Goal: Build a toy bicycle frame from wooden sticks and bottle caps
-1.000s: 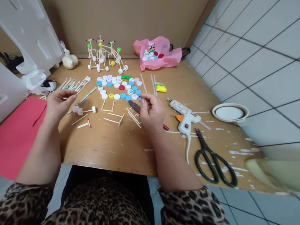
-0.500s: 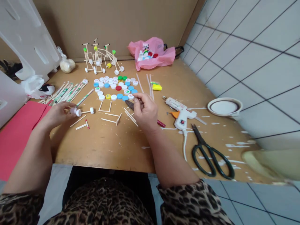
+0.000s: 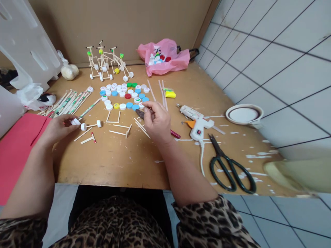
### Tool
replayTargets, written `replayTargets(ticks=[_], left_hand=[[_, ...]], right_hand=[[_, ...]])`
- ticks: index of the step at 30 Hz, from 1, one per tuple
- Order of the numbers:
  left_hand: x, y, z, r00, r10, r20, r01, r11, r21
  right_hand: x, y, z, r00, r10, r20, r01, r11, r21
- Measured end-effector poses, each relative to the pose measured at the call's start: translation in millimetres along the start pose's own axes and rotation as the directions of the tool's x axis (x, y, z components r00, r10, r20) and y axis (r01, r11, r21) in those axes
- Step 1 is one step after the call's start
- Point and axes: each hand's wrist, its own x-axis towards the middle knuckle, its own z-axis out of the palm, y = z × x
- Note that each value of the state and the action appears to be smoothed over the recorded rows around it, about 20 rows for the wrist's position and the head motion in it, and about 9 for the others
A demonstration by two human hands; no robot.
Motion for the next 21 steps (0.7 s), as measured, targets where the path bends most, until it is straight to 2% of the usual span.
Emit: replayTargets(ticks=[6,11,13,16,21], left_hand=[[-3,-1,2,0.991,-0.006,-0.137,-0.031,0.963,-0.269],[-8,3,7,0.988,0.051,-0.143,-0.115,0.868,-0.483],[-14,8,11,0.987,0.119,-0.107,-0.158,0.845,-0.511],[-25,19,18,0.965,0.264,0.016,-0.222,0.842,-0.492],[-41,40,28,0.851,0.504,0.148,-0.394,0.798,-0.456]], right_hand=[[-1,0,0,1.000,-0.012,-0.002,0.012,0.999,0.048],[-1,1,1,0.999,0.028,0.028,-0.029,0.999,0.035],[-1,2,2,0.999,0.019,0.029,-0.021,0.999,0.042],[-1,3,3,1.000,0.005,0.026,-0.007,0.999,0.053],[-2,2,4,0.998,0.041,0.052,-0.043,0.998,0.035]])
